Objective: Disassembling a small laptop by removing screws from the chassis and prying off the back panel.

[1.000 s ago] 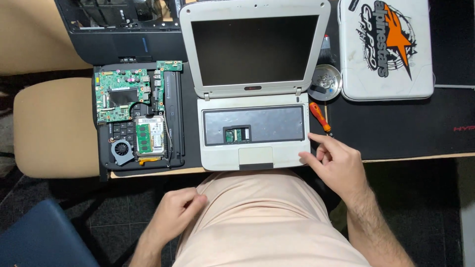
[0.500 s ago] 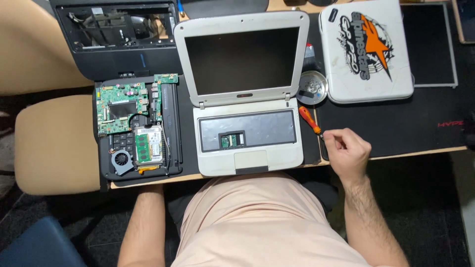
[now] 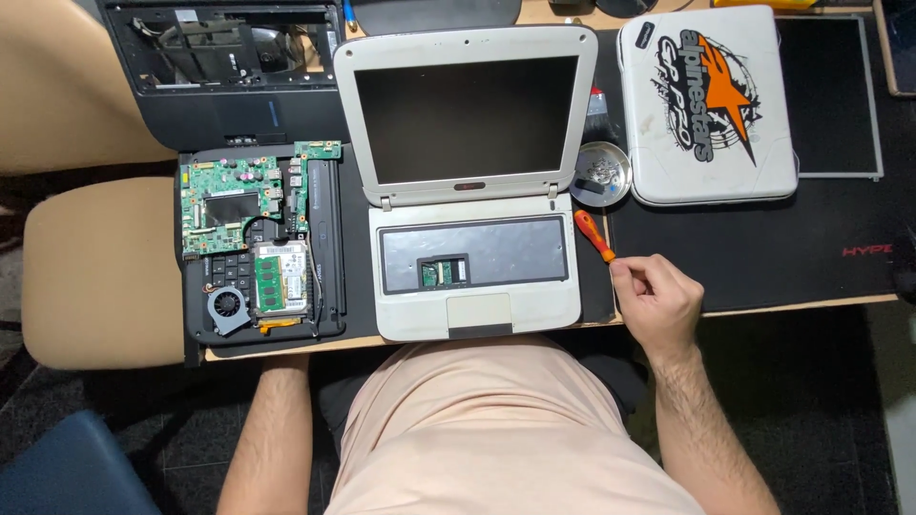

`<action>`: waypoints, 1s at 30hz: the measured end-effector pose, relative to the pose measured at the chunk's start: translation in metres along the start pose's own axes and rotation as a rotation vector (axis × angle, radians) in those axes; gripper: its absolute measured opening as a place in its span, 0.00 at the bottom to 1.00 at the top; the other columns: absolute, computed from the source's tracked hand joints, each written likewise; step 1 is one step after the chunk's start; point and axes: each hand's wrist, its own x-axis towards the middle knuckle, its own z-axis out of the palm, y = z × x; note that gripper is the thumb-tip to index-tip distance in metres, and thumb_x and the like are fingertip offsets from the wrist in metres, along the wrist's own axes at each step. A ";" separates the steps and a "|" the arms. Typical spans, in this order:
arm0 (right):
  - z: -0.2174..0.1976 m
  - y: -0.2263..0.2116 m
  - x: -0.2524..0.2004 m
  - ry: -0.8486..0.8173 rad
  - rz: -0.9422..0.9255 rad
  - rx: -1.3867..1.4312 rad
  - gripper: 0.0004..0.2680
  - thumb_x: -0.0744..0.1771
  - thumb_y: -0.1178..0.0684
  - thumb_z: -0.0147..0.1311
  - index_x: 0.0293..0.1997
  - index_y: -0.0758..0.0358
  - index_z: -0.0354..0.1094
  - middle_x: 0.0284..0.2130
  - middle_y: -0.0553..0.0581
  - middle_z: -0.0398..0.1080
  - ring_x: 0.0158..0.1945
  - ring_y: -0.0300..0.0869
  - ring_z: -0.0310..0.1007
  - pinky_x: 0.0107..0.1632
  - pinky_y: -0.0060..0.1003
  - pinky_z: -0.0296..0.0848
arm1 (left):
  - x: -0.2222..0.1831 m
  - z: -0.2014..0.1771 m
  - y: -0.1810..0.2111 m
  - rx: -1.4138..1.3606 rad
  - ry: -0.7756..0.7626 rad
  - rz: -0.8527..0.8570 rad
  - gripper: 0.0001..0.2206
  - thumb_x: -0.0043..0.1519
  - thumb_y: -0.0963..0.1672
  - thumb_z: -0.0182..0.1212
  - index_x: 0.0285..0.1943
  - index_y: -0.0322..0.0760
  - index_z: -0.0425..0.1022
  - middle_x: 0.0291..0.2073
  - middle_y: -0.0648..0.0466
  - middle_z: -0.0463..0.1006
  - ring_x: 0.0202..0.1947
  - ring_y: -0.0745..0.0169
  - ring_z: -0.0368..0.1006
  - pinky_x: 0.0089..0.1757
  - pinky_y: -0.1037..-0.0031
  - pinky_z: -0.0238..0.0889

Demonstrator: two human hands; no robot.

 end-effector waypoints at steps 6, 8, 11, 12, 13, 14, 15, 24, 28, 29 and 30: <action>0.001 -0.004 0.003 -0.019 -0.011 -0.029 0.07 0.76 0.59 0.76 0.41 0.64 0.86 0.18 0.52 0.67 0.22 0.48 0.74 0.31 0.41 0.75 | 0.001 0.001 -0.005 0.066 -0.054 0.032 0.22 0.80 0.55 0.57 0.76 0.47 0.83 0.55 0.35 0.91 0.56 0.17 0.86 0.53 0.28 0.79; 0.001 -0.004 0.003 -0.021 -0.019 -0.031 0.07 0.76 0.58 0.77 0.41 0.63 0.86 0.18 0.52 0.66 0.22 0.47 0.73 0.32 0.40 0.76 | -0.001 0.000 -0.005 0.086 -0.072 0.041 0.22 0.80 0.55 0.57 0.76 0.47 0.82 0.55 0.35 0.90 0.56 0.17 0.86 0.53 0.28 0.79; 0.001 -0.003 0.001 -0.023 -0.023 -0.038 0.08 0.77 0.57 0.77 0.41 0.63 0.86 0.18 0.51 0.66 0.22 0.47 0.73 0.32 0.40 0.76 | 0.002 -0.032 0.031 0.116 -0.095 0.062 0.22 0.79 0.55 0.56 0.77 0.47 0.81 0.56 0.36 0.90 0.56 0.18 0.86 0.52 0.28 0.79; 0.001 -0.003 0.001 -0.025 -0.018 -0.042 0.08 0.77 0.56 0.76 0.41 0.63 0.86 0.18 0.52 0.66 0.22 0.47 0.73 0.32 0.40 0.76 | 0.002 -0.049 0.049 0.127 -0.101 0.070 0.22 0.79 0.55 0.56 0.77 0.47 0.81 0.56 0.36 0.90 0.56 0.18 0.86 0.52 0.28 0.79; 0.001 -0.004 0.002 -0.026 -0.015 -0.043 0.08 0.77 0.56 0.76 0.41 0.63 0.86 0.18 0.52 0.66 0.22 0.47 0.73 0.32 0.40 0.76 | -0.002 -0.055 0.055 0.138 -0.111 0.079 0.22 0.79 0.54 0.56 0.77 0.47 0.81 0.56 0.36 0.90 0.56 0.18 0.86 0.52 0.28 0.79; 0.000 -0.005 0.003 -0.023 -0.013 -0.046 0.08 0.77 0.56 0.77 0.42 0.63 0.86 0.18 0.52 0.66 0.23 0.47 0.73 0.32 0.40 0.76 | -0.006 -0.061 0.061 0.148 -0.121 0.087 0.22 0.79 0.54 0.56 0.78 0.47 0.80 0.57 0.37 0.90 0.56 0.18 0.86 0.52 0.28 0.79; 0.000 -0.006 0.003 -0.025 -0.012 -0.047 0.08 0.77 0.56 0.77 0.42 0.63 0.86 0.18 0.52 0.66 0.23 0.48 0.74 0.32 0.41 0.76 | -0.013 -0.066 0.067 0.157 -0.132 0.092 0.22 0.79 0.54 0.56 0.78 0.47 0.80 0.57 0.37 0.90 0.56 0.18 0.86 0.52 0.28 0.79; 0.001 -0.002 0.000 -0.030 -0.018 -0.063 0.08 0.77 0.56 0.78 0.43 0.63 0.86 0.18 0.52 0.67 0.23 0.48 0.74 0.32 0.42 0.77 | -0.044 -0.089 0.091 0.240 -0.222 0.156 0.23 0.79 0.53 0.55 0.80 0.47 0.77 0.58 0.39 0.89 0.55 0.19 0.86 0.50 0.29 0.78; 0.001 -0.004 0.001 -0.022 -0.016 -0.053 0.08 0.78 0.57 0.77 0.44 0.64 0.87 0.19 0.52 0.68 0.23 0.48 0.73 0.32 0.42 0.76 | -0.048 -0.100 0.101 0.282 -0.261 0.190 0.23 0.79 0.52 0.54 0.81 0.46 0.76 0.59 0.40 0.89 0.55 0.19 0.86 0.50 0.29 0.78; 0.001 -0.003 0.001 -0.023 -0.025 -0.056 0.07 0.78 0.56 0.77 0.45 0.64 0.87 0.19 0.52 0.68 0.23 0.49 0.73 0.33 0.43 0.77 | -0.053 -0.102 0.103 0.290 -0.276 0.195 0.23 0.79 0.52 0.54 0.81 0.46 0.76 0.59 0.40 0.88 0.55 0.19 0.86 0.50 0.29 0.78; 0.000 -0.003 0.001 -0.024 -0.034 -0.058 0.06 0.78 0.56 0.78 0.47 0.64 0.88 0.19 0.52 0.68 0.23 0.49 0.73 0.33 0.44 0.77 | -0.057 -0.103 0.105 0.298 -0.290 0.200 0.23 0.79 0.52 0.54 0.81 0.46 0.75 0.59 0.40 0.88 0.55 0.19 0.86 0.50 0.29 0.78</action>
